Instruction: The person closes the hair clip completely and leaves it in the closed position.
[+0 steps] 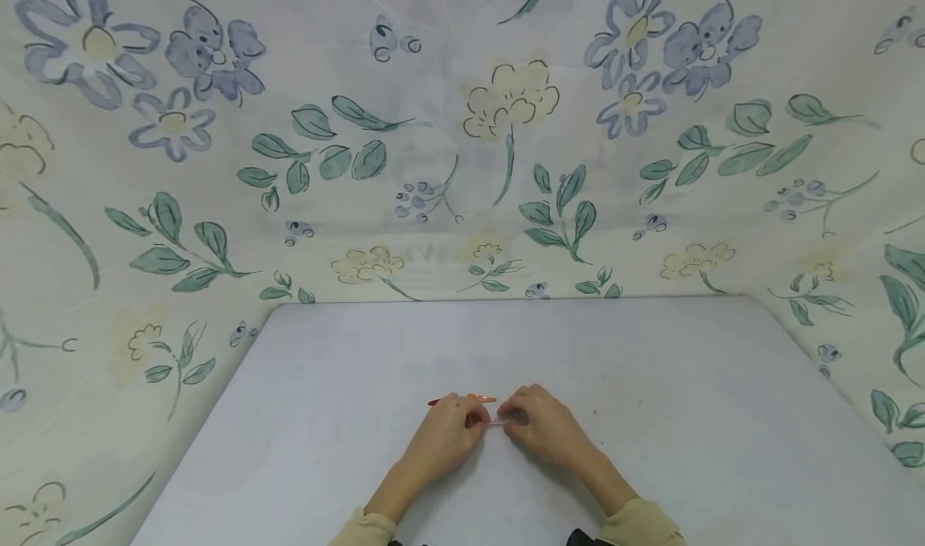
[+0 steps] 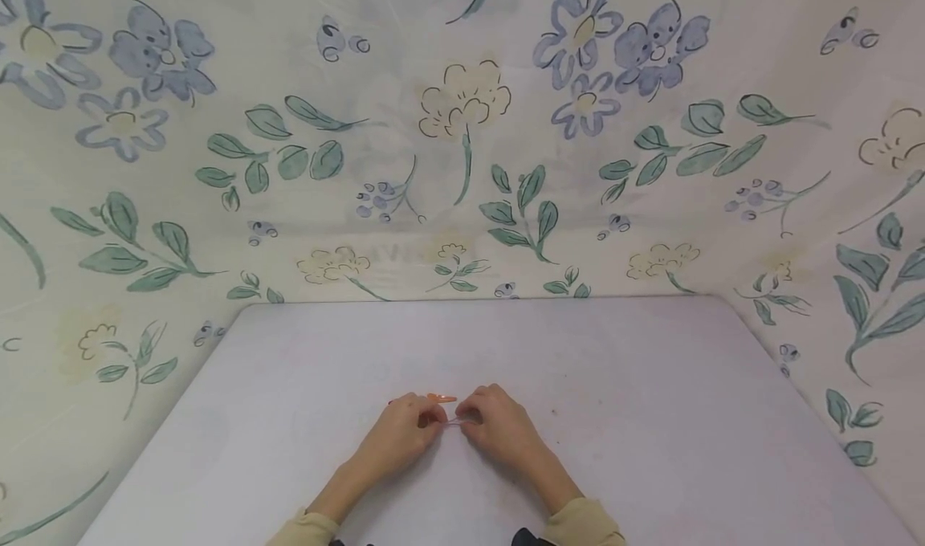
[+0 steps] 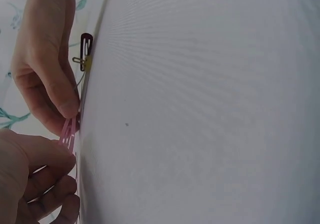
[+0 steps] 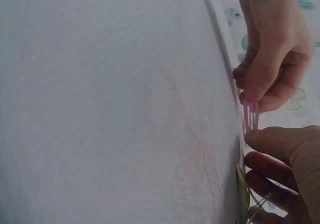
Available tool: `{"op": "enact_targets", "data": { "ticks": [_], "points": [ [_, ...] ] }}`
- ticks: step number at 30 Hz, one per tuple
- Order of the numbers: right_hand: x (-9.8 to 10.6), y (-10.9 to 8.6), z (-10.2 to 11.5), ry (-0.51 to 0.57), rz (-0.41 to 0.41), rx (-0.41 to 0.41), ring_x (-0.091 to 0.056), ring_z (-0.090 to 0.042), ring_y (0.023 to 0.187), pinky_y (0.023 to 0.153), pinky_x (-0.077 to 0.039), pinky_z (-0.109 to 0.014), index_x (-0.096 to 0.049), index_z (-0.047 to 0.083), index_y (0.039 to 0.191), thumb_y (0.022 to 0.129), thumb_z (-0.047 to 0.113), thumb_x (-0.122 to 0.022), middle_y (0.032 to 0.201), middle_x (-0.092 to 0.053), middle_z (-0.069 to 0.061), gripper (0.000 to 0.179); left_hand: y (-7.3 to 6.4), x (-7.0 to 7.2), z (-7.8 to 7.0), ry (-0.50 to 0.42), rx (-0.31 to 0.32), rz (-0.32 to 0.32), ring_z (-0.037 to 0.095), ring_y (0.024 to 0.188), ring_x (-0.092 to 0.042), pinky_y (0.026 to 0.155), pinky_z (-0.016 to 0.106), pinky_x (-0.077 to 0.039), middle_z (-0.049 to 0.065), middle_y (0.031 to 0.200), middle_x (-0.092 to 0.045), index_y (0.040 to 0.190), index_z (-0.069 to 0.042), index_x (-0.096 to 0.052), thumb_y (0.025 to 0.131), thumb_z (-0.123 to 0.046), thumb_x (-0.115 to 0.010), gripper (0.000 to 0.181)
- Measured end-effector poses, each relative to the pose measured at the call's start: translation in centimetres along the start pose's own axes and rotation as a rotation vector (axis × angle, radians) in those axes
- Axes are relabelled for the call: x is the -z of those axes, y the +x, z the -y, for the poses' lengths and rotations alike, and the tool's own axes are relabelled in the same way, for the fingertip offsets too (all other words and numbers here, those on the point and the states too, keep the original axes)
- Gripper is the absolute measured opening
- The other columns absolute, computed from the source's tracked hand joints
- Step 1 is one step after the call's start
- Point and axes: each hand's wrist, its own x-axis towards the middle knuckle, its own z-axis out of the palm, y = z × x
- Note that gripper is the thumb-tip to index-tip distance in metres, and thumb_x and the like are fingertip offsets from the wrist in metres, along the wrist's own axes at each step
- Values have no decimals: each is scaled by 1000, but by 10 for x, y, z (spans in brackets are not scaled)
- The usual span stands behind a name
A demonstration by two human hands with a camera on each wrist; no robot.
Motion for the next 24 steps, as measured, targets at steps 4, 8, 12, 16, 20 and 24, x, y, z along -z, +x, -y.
{"op": "enact_targets", "data": {
  "ticks": [4, 8, 12, 16, 20, 24],
  "points": [
    [2, 1, 1, 4, 6, -14, -60, -16, 100, 88, -52, -40, -74, 14, 101, 85, 15, -76, 100, -67, 5, 16, 0, 2, 0, -7, -1, -22, 8, 74, -49, 65, 25, -44, -6, 77, -58, 83, -13, -67, 83, -3, -71, 11],
    [3, 1, 2, 25, 1, -24, -62, -17, 102, 90, -52, -41, -73, 15, 103, 87, 17, -74, 101, -68, 5, 16, 1, 2, 1, -2, -15, -54, 8, 75, -50, 67, 24, -44, -6, 79, -61, 82, -14, -67, 83, -3, -71, 12],
    [5, 1, 1, 53, -20, -30, -63, -17, 102, 91, -52, -41, -72, 16, 102, 88, 16, -73, 100, -68, 6, 14, 3, 1, 2, -10, -29, -71, 8, 76, -52, 68, 24, -45, -4, 85, -68, 84, -15, -68, 84, -5, -71, 11],
    [7, 0, 1, 72, -47, -39, -63, -17, 102, 90, -52, -41, -72, 16, 102, 89, 15, -73, 100, -67, 6, 13, 5, 1, 3, -39, -32, -84, 7, 79, -54, 71, 25, -46, -4, 92, -71, 87, -16, -69, 87, -7, -71, 9],
    [10, -1, 3, 94, -89, -41, -64, -17, 102, 89, -53, -41, -70, 16, 102, 90, 16, -71, 99, -68, 6, 12, 8, 2, 2, -74, -59, -133, 7, 78, -53, 69, 24, -47, -4, 87, -69, 89, -14, -71, 87, -5, -71, 9],
    [14, -2, 6, 114, -152, -16, -65, -16, 98, 87, -54, -40, -69, 16, 99, 90, 13, -72, 96, -68, 5, 10, 10, 3, 0, -94, -91, -194, 8, 76, -54, 67, 23, -48, -5, 82, -65, 89, -12, -71, 85, -3, -72, 11]
  ]
}}
